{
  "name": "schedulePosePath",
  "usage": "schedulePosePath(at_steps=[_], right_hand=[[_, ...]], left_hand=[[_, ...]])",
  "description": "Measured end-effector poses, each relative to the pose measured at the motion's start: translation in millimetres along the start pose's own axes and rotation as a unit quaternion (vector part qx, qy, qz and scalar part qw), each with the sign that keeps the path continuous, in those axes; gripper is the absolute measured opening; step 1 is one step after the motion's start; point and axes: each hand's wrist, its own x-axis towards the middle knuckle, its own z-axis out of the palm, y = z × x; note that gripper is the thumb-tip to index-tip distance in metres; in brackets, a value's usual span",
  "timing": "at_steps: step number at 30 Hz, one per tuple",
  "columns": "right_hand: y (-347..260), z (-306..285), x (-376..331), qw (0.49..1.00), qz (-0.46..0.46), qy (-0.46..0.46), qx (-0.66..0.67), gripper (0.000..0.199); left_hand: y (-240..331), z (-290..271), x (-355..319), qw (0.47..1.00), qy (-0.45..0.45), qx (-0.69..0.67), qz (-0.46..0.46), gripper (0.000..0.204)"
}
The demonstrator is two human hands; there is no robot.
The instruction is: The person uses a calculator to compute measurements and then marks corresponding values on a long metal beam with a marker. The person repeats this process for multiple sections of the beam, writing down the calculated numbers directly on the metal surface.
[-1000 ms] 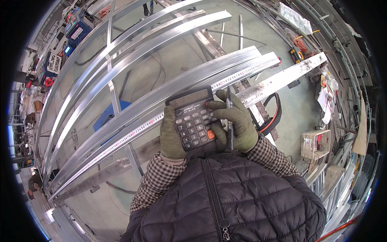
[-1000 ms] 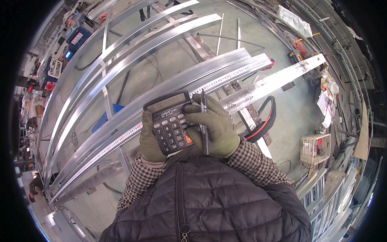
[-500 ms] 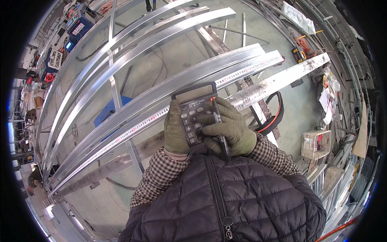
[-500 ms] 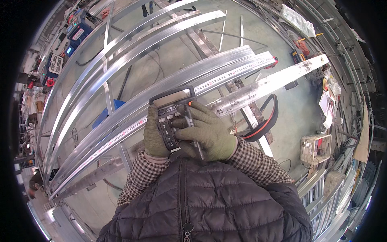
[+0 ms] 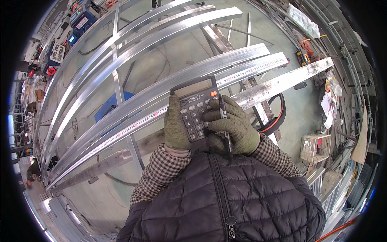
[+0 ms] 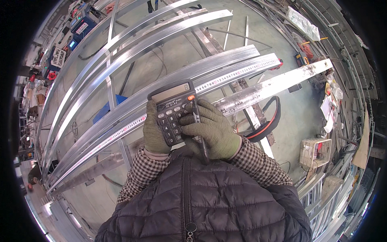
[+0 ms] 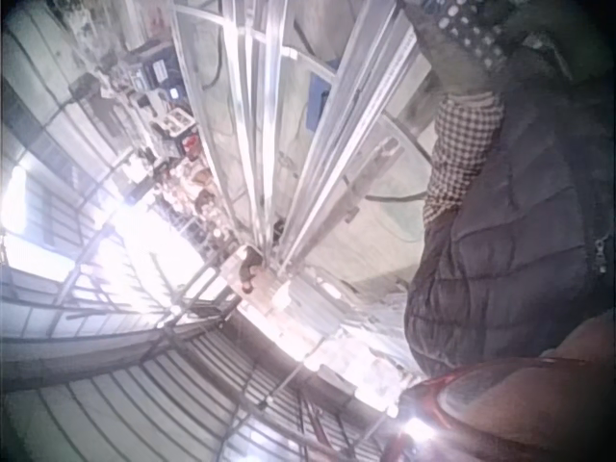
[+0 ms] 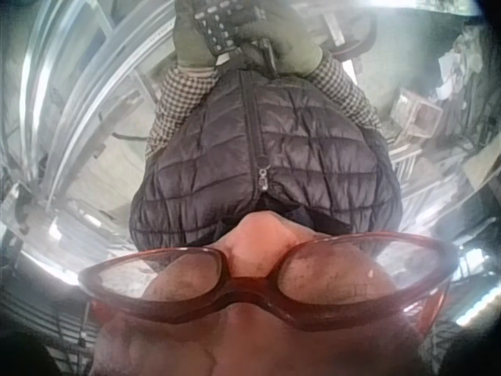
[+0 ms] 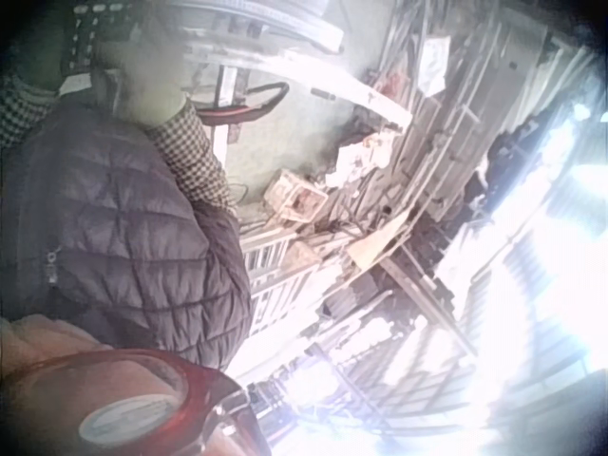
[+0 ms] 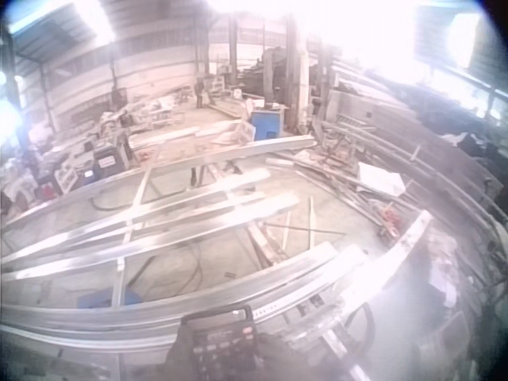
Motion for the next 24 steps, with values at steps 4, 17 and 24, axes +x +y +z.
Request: schedulePosePath(at_steps=[4,17,24], right_hand=[[0.4,3.6,-1.3,1.000,-0.011,0.024,-0.012,0.042],[-6.3,-1.7,-3.5,0.996,-0.018,-0.082,-0.003,0.040],[-12.7,9.5,1.2,0.991,-0.040,-0.129,0.020,0.039]], left_hand=[[-1.9,2.1,1.1,0.999,-0.012,-0.035,-0.006,0.079],[1.9,0.3,0.1,0.999,0.000,0.029,0.036,0.073],[-2.7,-0.4,2.0,0.991,0.074,0.091,0.056,0.072]])
